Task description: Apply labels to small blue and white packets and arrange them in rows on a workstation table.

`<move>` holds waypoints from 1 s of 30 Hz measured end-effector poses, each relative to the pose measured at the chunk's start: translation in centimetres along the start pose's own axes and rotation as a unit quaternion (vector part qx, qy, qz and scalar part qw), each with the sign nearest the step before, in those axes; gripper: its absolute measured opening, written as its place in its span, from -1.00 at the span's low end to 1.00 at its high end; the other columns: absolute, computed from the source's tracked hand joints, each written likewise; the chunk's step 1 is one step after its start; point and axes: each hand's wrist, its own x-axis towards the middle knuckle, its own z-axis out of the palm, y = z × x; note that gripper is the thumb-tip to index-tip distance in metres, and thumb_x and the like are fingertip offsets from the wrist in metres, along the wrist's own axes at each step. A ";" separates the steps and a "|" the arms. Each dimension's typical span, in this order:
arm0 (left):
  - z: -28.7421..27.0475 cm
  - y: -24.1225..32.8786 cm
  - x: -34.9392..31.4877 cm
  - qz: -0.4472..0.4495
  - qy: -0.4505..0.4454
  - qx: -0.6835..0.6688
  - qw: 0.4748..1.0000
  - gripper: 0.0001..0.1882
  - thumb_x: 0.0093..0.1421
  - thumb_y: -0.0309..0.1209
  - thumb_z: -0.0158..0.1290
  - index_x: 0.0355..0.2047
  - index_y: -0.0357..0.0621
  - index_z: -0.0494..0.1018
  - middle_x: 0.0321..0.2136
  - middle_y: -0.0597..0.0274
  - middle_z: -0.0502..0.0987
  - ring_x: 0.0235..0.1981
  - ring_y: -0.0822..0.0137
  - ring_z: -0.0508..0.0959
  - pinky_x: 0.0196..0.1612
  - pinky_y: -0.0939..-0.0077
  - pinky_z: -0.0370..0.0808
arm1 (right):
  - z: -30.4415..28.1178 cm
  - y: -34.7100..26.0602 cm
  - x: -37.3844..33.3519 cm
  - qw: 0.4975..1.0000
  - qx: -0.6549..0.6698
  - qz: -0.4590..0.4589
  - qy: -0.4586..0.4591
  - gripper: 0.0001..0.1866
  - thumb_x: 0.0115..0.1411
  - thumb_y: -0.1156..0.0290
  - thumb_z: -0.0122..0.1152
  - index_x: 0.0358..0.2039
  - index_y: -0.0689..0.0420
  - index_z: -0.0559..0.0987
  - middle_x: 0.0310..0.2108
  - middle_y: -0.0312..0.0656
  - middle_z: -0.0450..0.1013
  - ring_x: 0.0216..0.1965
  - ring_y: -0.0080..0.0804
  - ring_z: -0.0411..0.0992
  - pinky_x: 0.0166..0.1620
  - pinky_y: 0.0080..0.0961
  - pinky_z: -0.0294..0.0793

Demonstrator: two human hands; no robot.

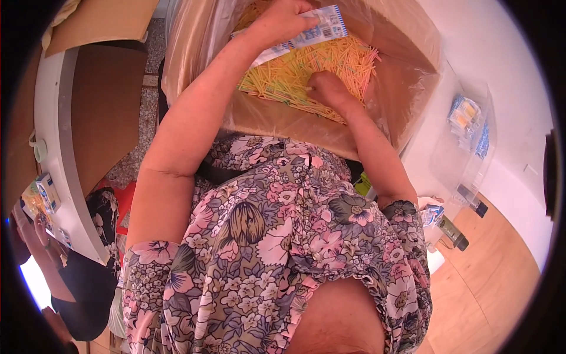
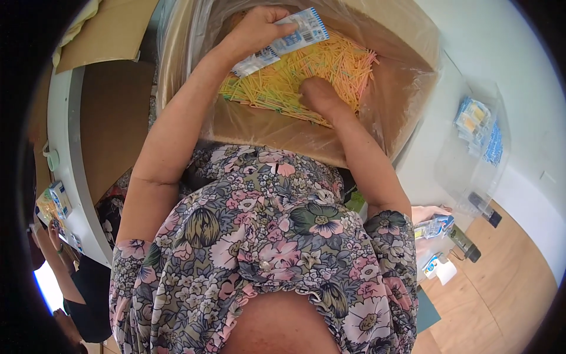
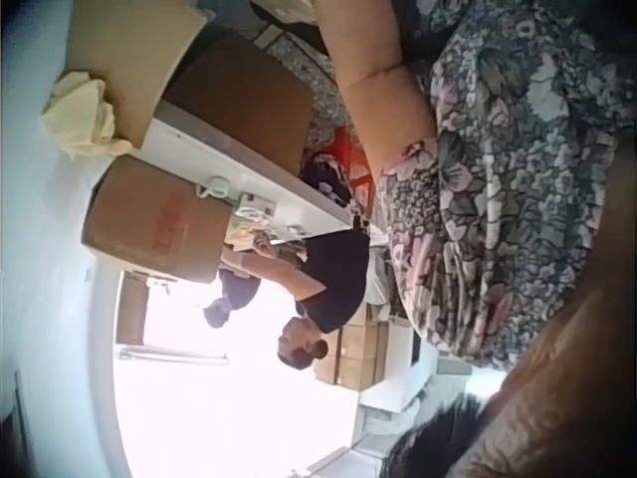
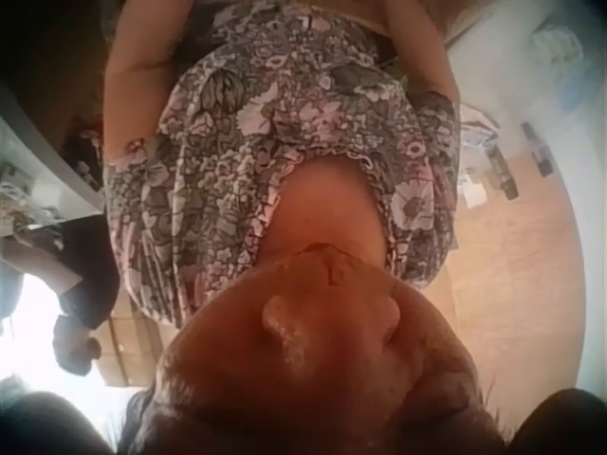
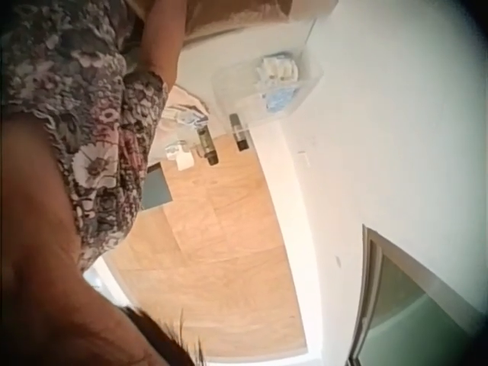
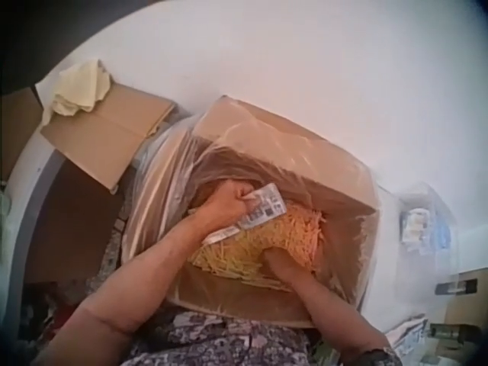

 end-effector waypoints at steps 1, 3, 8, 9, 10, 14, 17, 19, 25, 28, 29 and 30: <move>-0.3 -1.1 0.4 0.014 -0.033 -0.012 0.999 -0.83 0.10 -0.41 0.05 -0.51 -0.30 0.48 -0.66 0.32 0.46 -0.60 0.56 0.39 -0.54 0.59 0.33 | -0.6 0.0 0.1 1.000 -0.001 -0.001 0.001 -0.85 -0.18 0.47 0.18 -0.54 0.24 0.56 -0.46 0.09 0.45 -0.32 -0.01 0.44 -0.26 -0.25 0.41; -0.1 -0.9 0.0 -0.010 -0.061 -0.009 0.998 -0.83 0.10 -0.40 0.06 -0.42 -0.29 0.50 -0.60 0.37 0.48 -0.59 0.58 0.41 -0.52 0.61 0.37 | -1.5 0.3 -0.3 0.998 0.064 0.021 -0.011 -0.83 -0.15 0.43 0.21 -0.52 0.26 0.56 -0.47 0.10 0.46 -0.33 -0.03 0.44 -0.26 -0.28 0.41; -0.2 0.6 -1.4 -0.081 -0.253 0.142 0.953 -0.81 0.02 -0.35 0.15 -0.43 -0.24 0.53 -0.50 0.37 0.51 -0.48 0.55 0.46 -0.40 0.61 0.40 | -6.0 -0.2 -1.0 0.953 0.247 0.175 0.014 -0.84 -0.06 0.43 0.24 -0.55 0.29 0.55 -0.62 -0.06 0.45 -0.56 -0.34 0.44 -0.46 -0.46 0.40; 0.6 -0.5 -1.8 -0.041 -0.308 0.100 0.945 -0.81 0.02 -0.36 0.15 -0.43 -0.26 0.54 -0.41 0.31 0.50 -0.42 0.53 0.47 -0.34 0.59 0.40 | -6.8 0.3 -1.0 0.915 0.358 0.186 0.013 -0.83 -0.03 0.42 0.25 -0.56 0.30 0.55 -0.67 -0.13 0.43 -0.63 -0.47 0.41 -0.54 -0.53 0.38; 1.1 -1.4 -1.7 -0.001 -0.361 0.059 0.931 -0.80 0.02 -0.37 0.14 -0.42 -0.27 0.55 -0.31 0.25 0.50 -0.35 0.50 0.47 -0.29 0.58 0.40 | -7.0 0.8 -1.2 0.905 0.393 0.160 0.032 -0.84 0.00 0.43 0.26 -0.55 0.28 0.57 -0.71 -0.27 0.39 -0.67 -0.65 0.35 -0.60 -0.67 0.31; 3.2 0.7 -3.4 0.053 -0.310 0.038 0.949 -0.76 0.00 -0.32 0.20 -0.43 -0.27 0.53 -0.44 0.37 0.45 -0.39 0.54 0.41 -0.29 0.60 0.36 | -9.3 -1.2 -2.8 0.881 0.454 0.117 0.059 -0.83 0.02 0.41 0.26 -0.49 0.28 0.58 -0.68 -0.29 0.41 -0.66 -0.63 0.36 -0.59 -0.68 0.33; 3.5 1.2 -4.1 -0.044 -0.392 -0.026 0.919 -0.83 0.02 -0.38 0.17 -0.45 -0.25 0.52 -0.56 0.43 0.44 -0.47 0.61 0.36 -0.35 0.64 0.34 | -9.3 -1.8 -3.5 0.856 0.492 0.124 0.102 -0.83 0.04 0.40 0.25 -0.44 0.26 0.58 -0.65 -0.34 0.42 -0.63 -0.65 0.36 -0.58 -0.71 0.34; 4.1 1.9 -4.5 -0.020 -0.372 -0.029 0.928 -0.86 0.03 -0.41 0.16 -0.46 -0.24 0.52 -0.59 0.45 0.44 -0.50 0.63 0.34 -0.37 0.65 0.34 | -9.2 -2.2 -3.9 0.848 0.510 0.066 0.131 -0.80 0.05 0.35 0.25 -0.40 0.23 0.58 -0.60 -0.33 0.43 -0.60 -0.66 0.36 -0.55 -0.72 0.36; 4.8 1.0 -4.2 0.065 -0.330 0.043 0.941 -0.89 0.06 -0.46 0.12 -0.44 -0.27 0.51 -0.61 0.36 0.47 -0.51 0.59 0.40 -0.40 0.62 0.36 | -11.0 -3.8 -4.9 0.858 0.480 0.076 0.164 -0.87 0.06 0.44 0.21 -0.41 0.23 0.58 -0.51 -0.37 0.46 -0.50 -0.67 0.38 -0.46 -0.76 0.34; 5.3 1.0 -4.1 0.111 -0.344 0.128 0.923 -0.88 0.06 -0.47 0.12 -0.42 -0.28 0.51 -0.58 0.27 0.49 -0.48 0.50 0.46 -0.39 0.59 0.38 | -10.3 -3.2 -4.8 0.865 0.425 -0.008 0.267 -0.86 0.07 0.43 0.19 -0.42 0.25 0.57 -0.49 -0.40 0.46 -0.46 -0.63 0.40 -0.43 -0.67 0.36; 5.1 1.0 -4.0 0.132 -0.343 0.149 0.918 -0.88 0.06 -0.47 0.11 -0.40 -0.27 0.51 -0.56 0.23 0.49 -0.46 0.46 0.48 -0.37 0.57 0.40 | -10.6 -3.0 -5.0 0.865 0.424 -0.008 0.267 -0.86 0.07 0.43 0.19 -0.42 0.25 0.57 -0.49 -0.40 0.46 -0.46 -0.63 0.40 -0.43 -0.67 0.36; 5.0 1.1 -4.0 0.133 -0.343 0.149 0.918 -0.88 0.06 -0.47 0.11 -0.40 -0.27 0.51 -0.56 0.23 0.49 -0.46 0.46 0.48 -0.37 0.57 0.40 | -11.1 -2.7 -5.5 0.862 0.407 0.062 0.297 -0.88 0.05 0.46 0.19 -0.44 0.25 0.56 -0.50 -0.36 0.46 -0.47 -0.60 0.39 -0.42 -0.63 0.36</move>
